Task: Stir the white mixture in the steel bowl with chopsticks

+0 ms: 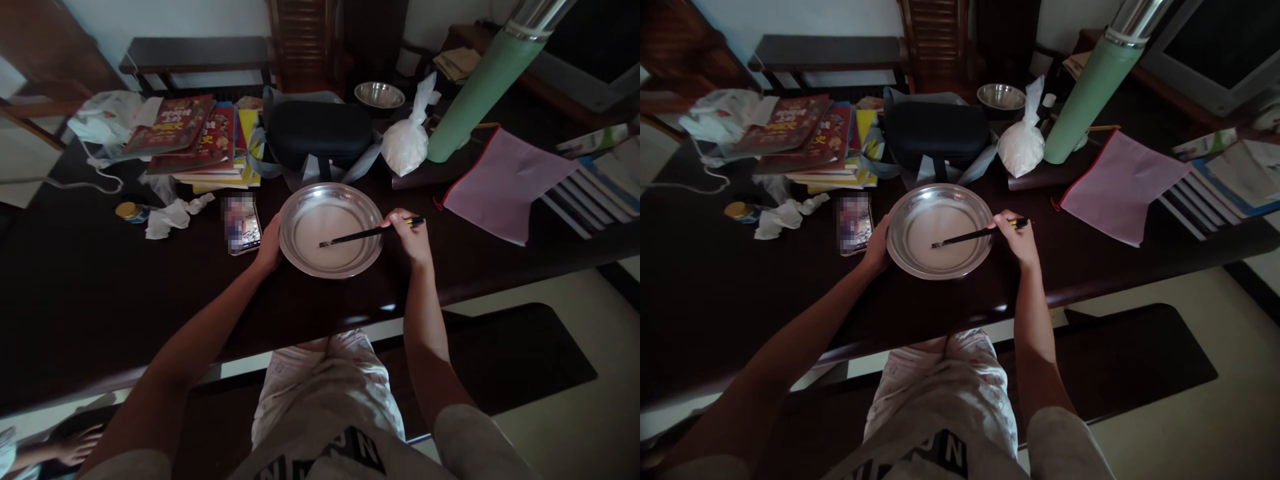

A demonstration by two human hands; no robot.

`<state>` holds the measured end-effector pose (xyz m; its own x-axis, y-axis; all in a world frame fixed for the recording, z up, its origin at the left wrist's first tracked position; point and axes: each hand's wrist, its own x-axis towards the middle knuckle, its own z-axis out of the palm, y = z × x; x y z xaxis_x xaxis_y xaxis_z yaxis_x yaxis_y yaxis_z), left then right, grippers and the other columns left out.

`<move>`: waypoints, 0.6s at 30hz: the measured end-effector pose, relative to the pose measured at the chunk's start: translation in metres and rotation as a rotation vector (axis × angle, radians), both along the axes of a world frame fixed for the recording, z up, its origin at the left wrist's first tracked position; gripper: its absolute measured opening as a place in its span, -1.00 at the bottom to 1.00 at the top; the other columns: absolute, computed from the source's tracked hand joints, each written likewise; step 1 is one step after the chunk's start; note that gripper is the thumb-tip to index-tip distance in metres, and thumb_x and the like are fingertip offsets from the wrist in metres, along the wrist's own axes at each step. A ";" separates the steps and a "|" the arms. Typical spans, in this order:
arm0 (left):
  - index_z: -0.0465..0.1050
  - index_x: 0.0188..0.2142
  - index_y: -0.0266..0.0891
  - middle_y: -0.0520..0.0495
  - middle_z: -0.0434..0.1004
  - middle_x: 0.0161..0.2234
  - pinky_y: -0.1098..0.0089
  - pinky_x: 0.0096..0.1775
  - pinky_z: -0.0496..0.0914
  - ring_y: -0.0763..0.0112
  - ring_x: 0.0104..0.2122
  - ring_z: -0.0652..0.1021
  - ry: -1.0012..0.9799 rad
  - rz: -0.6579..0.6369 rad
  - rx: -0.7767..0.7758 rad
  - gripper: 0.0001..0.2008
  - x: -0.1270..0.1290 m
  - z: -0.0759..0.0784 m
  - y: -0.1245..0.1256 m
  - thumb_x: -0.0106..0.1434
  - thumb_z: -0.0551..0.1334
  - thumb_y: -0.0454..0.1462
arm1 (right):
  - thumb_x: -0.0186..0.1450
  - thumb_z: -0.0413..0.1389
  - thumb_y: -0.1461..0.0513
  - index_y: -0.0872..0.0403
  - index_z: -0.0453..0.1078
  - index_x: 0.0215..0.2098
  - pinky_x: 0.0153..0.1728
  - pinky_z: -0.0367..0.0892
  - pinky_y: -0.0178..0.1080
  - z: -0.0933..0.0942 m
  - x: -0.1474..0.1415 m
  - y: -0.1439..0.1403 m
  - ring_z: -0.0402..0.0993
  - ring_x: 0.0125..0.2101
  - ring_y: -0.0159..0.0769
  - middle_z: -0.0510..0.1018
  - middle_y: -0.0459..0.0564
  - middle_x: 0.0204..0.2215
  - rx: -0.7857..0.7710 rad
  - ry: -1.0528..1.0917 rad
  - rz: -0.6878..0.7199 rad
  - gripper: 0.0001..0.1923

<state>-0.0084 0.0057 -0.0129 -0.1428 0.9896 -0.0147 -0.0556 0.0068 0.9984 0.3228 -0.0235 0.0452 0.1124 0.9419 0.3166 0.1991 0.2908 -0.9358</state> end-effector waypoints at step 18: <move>0.68 -0.07 -0.09 -0.11 0.74 0.01 0.12 0.22 0.51 0.08 0.16 0.65 -0.008 -0.018 0.015 -0.54 -0.003 -0.006 0.002 0.38 0.25 0.17 | 0.25 0.28 -0.37 -0.05 0.52 -0.54 -0.27 0.58 -0.14 -0.001 0.003 0.002 0.67 -0.47 -0.21 0.62 -0.13 -0.61 0.040 0.048 -0.121 -0.38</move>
<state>-0.0111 0.0074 -0.0189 -0.1254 0.9921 -0.0008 -0.0637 -0.0073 0.9979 0.3260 -0.0218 0.0439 0.2405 0.9072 0.3451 0.1898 0.3047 -0.9333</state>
